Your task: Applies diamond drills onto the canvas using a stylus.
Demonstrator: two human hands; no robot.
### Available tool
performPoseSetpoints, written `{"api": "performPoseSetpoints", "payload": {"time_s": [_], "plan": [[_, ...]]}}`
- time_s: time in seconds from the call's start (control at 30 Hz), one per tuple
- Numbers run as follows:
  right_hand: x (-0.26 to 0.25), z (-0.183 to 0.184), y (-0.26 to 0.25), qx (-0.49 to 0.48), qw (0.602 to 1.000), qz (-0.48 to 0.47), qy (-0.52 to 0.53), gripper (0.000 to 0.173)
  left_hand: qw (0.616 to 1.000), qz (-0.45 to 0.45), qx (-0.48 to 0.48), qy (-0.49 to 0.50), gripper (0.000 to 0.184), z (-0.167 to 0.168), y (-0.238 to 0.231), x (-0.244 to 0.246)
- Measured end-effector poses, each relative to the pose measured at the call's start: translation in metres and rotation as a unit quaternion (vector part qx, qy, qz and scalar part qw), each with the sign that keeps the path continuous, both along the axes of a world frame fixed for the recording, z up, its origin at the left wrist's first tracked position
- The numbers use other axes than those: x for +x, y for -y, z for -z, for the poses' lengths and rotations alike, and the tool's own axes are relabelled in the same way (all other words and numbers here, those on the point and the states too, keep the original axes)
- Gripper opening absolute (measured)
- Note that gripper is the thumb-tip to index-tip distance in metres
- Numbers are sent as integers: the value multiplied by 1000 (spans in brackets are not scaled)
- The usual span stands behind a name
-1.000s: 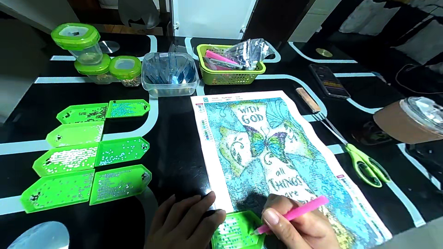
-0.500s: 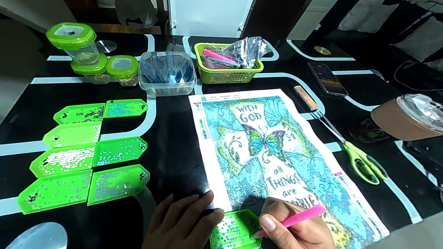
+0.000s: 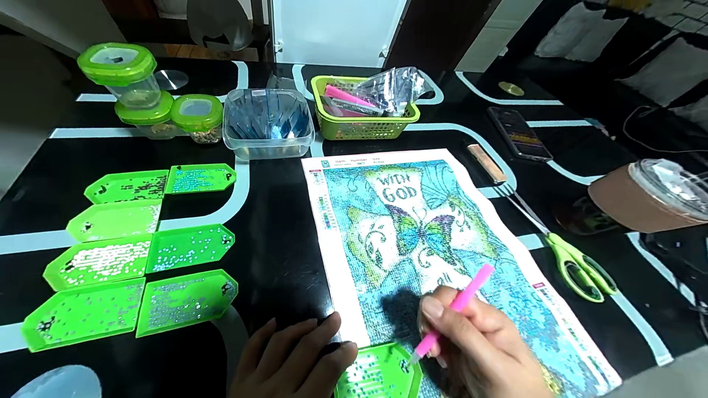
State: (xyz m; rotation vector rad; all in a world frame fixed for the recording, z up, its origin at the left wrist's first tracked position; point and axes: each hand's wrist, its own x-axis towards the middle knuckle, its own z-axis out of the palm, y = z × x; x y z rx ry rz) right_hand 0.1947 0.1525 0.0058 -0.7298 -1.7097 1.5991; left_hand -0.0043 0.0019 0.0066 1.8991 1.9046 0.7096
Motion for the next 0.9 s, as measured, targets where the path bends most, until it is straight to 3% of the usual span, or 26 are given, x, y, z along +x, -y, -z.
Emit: {"api": "performPoseSetpoints", "payload": {"time_s": [0.23, 0.67, 0.9], "plan": [[-23, 5, -20, 39, 999, 5, 0, 25, 1000, -1, 5, 4, 42, 1, 1, 0], [-9, 10, -9, 44, 998, -8, -32, 23, 1000, -1, 3, -3, 42, 1, 1, 0], [3, 3, -5, 86, 996, -19, 2, 22, 1000, -1, 6, 2, 42, 2, 0, 0]]}}
